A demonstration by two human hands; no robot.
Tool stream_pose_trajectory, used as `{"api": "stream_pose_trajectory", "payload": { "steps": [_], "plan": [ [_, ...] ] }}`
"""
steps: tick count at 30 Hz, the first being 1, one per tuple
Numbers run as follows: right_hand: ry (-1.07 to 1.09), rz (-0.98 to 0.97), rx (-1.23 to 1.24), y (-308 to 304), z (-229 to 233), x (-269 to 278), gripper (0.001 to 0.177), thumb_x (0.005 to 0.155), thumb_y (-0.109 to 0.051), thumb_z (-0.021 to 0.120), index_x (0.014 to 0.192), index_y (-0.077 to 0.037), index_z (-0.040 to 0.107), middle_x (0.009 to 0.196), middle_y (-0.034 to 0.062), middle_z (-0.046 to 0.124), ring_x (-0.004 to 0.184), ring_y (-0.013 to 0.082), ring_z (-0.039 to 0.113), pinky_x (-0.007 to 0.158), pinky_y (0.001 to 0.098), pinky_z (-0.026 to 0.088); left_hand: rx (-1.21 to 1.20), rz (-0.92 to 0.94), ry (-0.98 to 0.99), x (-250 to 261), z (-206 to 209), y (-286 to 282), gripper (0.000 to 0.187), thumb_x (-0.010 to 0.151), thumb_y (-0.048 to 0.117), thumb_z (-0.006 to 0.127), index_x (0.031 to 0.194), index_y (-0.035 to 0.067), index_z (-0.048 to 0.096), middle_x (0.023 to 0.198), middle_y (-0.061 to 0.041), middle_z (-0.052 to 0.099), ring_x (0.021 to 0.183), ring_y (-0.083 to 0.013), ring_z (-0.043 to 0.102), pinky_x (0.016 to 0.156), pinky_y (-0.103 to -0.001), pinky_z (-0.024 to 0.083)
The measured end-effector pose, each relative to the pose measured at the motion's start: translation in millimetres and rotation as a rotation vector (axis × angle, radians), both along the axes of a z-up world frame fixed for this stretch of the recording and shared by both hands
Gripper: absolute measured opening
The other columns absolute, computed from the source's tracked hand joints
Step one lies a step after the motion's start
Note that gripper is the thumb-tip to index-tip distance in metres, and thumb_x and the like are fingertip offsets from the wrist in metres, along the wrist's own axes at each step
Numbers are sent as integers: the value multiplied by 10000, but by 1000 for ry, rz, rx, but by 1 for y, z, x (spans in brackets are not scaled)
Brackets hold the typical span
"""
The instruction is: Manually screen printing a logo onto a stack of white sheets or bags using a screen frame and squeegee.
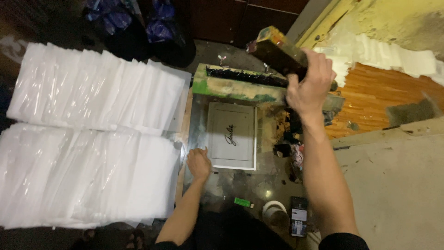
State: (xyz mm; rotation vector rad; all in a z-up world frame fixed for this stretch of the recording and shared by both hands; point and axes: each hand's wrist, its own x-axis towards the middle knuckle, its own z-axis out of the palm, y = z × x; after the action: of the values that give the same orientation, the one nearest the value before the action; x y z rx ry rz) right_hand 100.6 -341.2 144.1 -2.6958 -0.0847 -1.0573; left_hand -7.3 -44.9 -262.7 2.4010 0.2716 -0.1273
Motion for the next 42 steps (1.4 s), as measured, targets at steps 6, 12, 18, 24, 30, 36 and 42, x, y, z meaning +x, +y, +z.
{"api": "stream_pose_trajectory", "payload": {
  "steps": [6, 12, 18, 24, 30, 36, 42],
  "plan": [
    [-144, 190, -116, 1, 21, 1, 468, 844, -104, 670, 1287, 43, 698, 1134, 256, 717, 1014, 435, 636, 864, 527, 469, 397, 40, -88, 2, 16, 197, 262, 994, 181, 550, 1072, 103, 787, 1101, -136, 736, 1069, -378, 673, 859, -545, 516],
    [-52, 172, -202, -12, 21, 6, 598, 852, -74, 813, 1404, 120, 692, 1301, 313, 707, 1100, 510, 589, 881, 581, 439, 663, 376, -46, -10, 100, 422, 424, 1208, 338, 505, 1085, 62, 803, 1152, -236, 713, 1099, -478, 658, 920, -629, 481],
    [15, 377, 48, -13, 14, 7, 526, 1112, 228, 714, 1586, 164, 495, 1328, 389, 622, 1164, 519, 646, 1010, 516, 510, 835, 6, 36, -10, 98, 365, 617, 1110, 305, 448, 1693, 104, 430, 1819, -69, 317, 1635, -303, 307, 1257, -516, 291],
    [1, 320, -9, -14, 22, 9, 478, 1077, 141, 770, 1514, 177, 580, 1286, 345, 633, 1117, 503, 649, 994, 533, 512, 419, -857, 63, -101, 50, 244, 667, 1160, 526, 136, 1757, 233, 77, 1837, -26, 82, 1692, -257, -7, 1361, -493, 36],
    [-63, 85, -175, -8, 24, 7, 560, 900, -98, 832, 1412, 91, 710, 1301, 297, 727, 1105, 476, 603, 889, 542, 431, 279, -828, -422, -95, 34, 164, 642, 1142, 344, 522, 1734, 189, 326, 1821, -74, 269, 1693, -279, 215, 1332, -517, 222],
    [-24, 129, -135, -1, 26, 5, 463, 938, -121, 785, 1346, 69, 676, 1184, 255, 685, 1035, 402, 555, 835, 491, 431, 392, -758, 107, -64, 84, 238, 756, 1132, 560, 131, 1724, 91, 87, 1829, -152, 53, 1686, -305, 54, 1361, -512, 70],
    [-56, 127, -161, -1, 29, 12, 461, 1004, -121, 908, 1363, 71, 692, 1263, 245, 713, 1057, 419, 562, 822, 506, 433, 329, -653, -256, -88, 43, 248, 566, 1181, 390, 276, 1716, 206, 288, 1799, -50, 302, 1706, -274, 212, 1385, -539, 182]
  ]
}}
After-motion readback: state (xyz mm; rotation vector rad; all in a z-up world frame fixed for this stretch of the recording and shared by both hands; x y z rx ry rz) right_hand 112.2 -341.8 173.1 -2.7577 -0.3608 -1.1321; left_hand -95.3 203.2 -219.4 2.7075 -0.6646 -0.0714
